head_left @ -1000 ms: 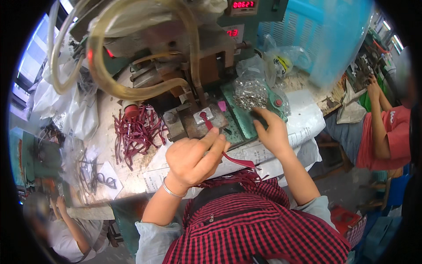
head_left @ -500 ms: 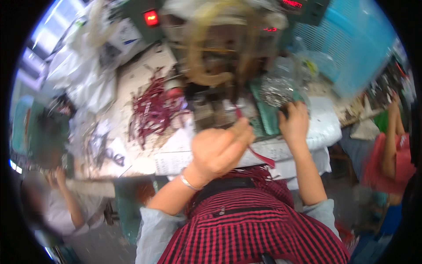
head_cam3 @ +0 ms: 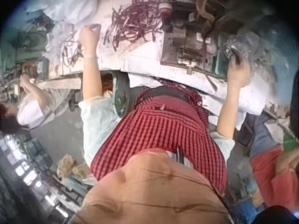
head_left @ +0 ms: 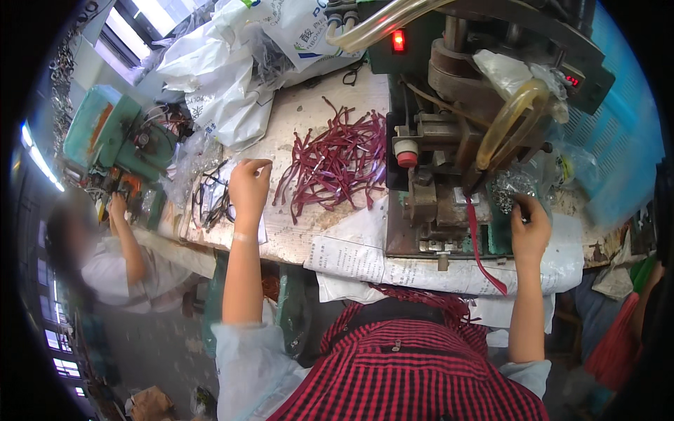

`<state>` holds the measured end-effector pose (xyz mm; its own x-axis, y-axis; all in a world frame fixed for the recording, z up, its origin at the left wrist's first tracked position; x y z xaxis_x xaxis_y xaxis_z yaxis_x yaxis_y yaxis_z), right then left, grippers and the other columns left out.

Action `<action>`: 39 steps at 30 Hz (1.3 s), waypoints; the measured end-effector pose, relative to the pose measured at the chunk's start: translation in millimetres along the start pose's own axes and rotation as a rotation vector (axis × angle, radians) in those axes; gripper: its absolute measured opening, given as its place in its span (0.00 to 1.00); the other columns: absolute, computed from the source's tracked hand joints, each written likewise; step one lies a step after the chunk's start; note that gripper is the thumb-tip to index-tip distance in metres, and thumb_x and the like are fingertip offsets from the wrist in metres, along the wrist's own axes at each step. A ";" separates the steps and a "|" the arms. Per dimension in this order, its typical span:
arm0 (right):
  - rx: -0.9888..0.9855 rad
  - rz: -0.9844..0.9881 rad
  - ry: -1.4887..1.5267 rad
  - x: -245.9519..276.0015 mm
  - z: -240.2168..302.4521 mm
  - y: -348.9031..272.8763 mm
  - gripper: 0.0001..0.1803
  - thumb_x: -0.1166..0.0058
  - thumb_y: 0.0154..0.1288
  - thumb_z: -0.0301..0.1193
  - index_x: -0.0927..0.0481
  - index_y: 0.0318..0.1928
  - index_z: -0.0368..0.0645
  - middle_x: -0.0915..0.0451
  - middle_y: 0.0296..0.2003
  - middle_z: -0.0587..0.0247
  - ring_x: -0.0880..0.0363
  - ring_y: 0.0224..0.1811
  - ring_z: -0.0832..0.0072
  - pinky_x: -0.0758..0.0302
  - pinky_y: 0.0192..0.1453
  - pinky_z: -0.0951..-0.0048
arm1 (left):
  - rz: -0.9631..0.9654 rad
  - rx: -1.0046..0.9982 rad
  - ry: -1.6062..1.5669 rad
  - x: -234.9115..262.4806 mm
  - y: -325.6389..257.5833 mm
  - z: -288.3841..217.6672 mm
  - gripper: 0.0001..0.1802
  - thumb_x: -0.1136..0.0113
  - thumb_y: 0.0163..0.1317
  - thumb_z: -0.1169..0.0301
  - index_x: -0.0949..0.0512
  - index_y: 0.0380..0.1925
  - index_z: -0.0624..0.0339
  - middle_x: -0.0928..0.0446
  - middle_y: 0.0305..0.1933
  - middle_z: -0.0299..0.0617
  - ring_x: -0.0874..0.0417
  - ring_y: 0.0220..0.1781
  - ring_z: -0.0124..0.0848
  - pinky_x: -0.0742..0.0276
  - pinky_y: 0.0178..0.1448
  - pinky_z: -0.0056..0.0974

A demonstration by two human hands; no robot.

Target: The person repeatedly inserts red cord pieces into a press machine, attaches small metal components, and collects the finished items. The process is continuous and repetitive, with the person handling the cords and components by hand.

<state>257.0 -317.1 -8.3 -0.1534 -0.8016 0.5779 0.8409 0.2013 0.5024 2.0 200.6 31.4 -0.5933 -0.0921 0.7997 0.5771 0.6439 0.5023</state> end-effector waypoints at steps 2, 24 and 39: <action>-0.036 0.053 0.136 -11.8 -9.0 6.0 0.09 0.40 0.68 0.24 0.13 0.46 0.39 0.14 0.35 0.56 0.15 0.39 0.65 0.22 0.48 0.69 | 0.112 0.087 0.330 -54.4 10.2 46.6 0.10 0.29 0.56 0.60 0.08 0.31 0.52 0.15 0.39 0.49 0.15 0.42 0.49 0.20 0.50 0.49; -0.099 0.026 0.655 -32.5 94.5 3.4 0.20 0.34 0.63 0.20 0.19 0.56 0.34 0.14 0.47 0.60 0.16 0.51 0.73 0.22 0.58 0.72 | 0.068 0.192 -1.134 -86.1 -60.3 -108.0 0.08 0.38 0.76 0.71 0.21 0.37 0.63 0.18 0.34 0.37 0.16 0.29 0.24 0.26 0.31 0.26; -0.212 0.284 1.010 -3.1 145.0 -16.1 0.36 0.39 0.66 0.20 0.36 0.73 0.34 0.21 0.61 0.52 0.21 0.63 0.66 0.28 0.70 0.68 | -0.169 -0.701 -1.136 69.5 -83.8 -276.8 0.07 0.36 0.64 0.84 0.19 0.42 0.67 0.15 0.39 0.52 0.11 0.38 0.40 0.15 0.44 0.38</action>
<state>168.7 -236.2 75.1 0.4810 -0.8552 -0.1929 0.8662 0.4296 0.2553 67.8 -70.0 135.9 -0.6215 0.7646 0.1704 0.4124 0.1344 0.9010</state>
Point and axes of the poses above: each hand's wrist, its own y-axis towards the middle knuckle, its own x-axis out of the back of the hand, z = x × y, the point moved 9 cm from there along y, towards the middle knuckle
